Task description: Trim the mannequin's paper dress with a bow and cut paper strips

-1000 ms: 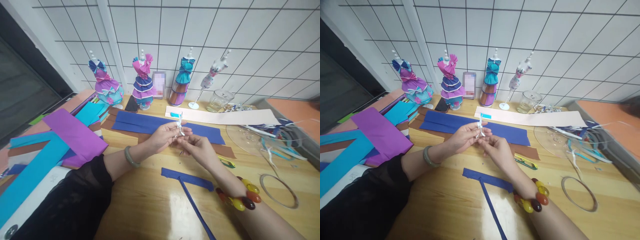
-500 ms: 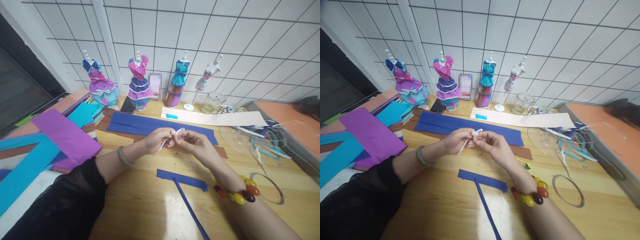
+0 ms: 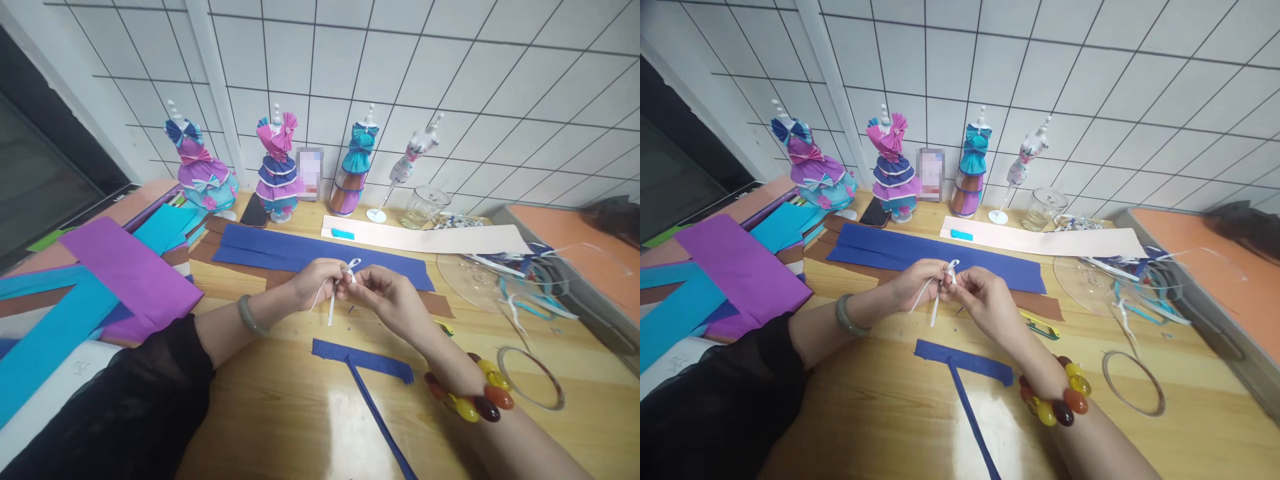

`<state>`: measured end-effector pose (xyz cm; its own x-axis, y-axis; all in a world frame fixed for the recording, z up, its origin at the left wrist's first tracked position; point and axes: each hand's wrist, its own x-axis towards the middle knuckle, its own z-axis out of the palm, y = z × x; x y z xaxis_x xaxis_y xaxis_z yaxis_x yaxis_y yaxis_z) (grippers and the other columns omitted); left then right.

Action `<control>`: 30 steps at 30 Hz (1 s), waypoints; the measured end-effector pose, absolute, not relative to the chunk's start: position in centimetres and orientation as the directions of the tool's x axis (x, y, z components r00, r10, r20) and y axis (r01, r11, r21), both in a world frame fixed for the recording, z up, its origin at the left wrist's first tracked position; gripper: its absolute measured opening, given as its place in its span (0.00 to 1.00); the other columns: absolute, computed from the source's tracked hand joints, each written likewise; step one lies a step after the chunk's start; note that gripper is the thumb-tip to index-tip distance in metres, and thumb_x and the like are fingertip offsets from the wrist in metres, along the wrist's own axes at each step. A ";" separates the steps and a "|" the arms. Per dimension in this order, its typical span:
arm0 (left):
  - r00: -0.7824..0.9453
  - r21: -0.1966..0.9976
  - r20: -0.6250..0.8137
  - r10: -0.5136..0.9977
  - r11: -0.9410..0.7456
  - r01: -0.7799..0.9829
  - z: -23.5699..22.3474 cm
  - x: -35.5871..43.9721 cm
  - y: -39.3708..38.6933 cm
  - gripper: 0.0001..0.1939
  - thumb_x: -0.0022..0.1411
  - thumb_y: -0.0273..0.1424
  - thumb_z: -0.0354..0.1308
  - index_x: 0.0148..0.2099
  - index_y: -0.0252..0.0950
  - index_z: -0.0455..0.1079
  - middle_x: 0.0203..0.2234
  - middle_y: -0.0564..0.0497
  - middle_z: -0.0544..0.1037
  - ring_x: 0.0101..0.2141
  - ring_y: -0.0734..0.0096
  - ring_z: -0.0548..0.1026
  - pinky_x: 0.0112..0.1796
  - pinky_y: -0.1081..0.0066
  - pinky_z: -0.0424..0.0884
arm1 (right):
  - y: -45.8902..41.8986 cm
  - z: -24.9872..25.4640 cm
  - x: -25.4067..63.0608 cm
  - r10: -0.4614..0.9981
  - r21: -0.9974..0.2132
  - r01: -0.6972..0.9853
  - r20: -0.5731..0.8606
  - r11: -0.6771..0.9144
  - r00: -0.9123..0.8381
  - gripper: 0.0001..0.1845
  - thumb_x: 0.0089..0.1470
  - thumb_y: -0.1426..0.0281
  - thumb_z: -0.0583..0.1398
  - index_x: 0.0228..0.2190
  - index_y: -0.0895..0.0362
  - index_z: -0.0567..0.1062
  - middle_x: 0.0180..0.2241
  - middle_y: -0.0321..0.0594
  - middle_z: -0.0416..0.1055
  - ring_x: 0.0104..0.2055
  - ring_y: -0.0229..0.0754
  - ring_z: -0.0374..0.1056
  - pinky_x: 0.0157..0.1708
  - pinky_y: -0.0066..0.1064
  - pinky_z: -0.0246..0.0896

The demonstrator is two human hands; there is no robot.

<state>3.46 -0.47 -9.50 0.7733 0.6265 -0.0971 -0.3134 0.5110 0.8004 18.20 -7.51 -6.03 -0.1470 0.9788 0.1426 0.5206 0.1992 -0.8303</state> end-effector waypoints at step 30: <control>0.565 0.876 -0.281 0.776 0.448 -0.179 -8.0 4.0 -2.2 0.14 0.55 0.30 0.59 0.43 0.33 0.65 0.21 0.55 0.69 0.20 0.81 0.67 0.21 0.79 0.60 | -8.5 -7.0 16.6 0.904 -0.637 0.645 0.348 0.422 -0.247 0.04 0.55 0.71 0.54 0.30 0.55 0.69 0.30 0.40 0.70 0.33 0.40 0.66 0.33 0.32 0.62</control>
<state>3.97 -2.21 -7.98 0.5650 0.7756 -0.2813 -0.1785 0.4478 0.8761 16.63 -8.54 -7.00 -0.2475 0.9042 0.3482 0.6450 0.4219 -0.6372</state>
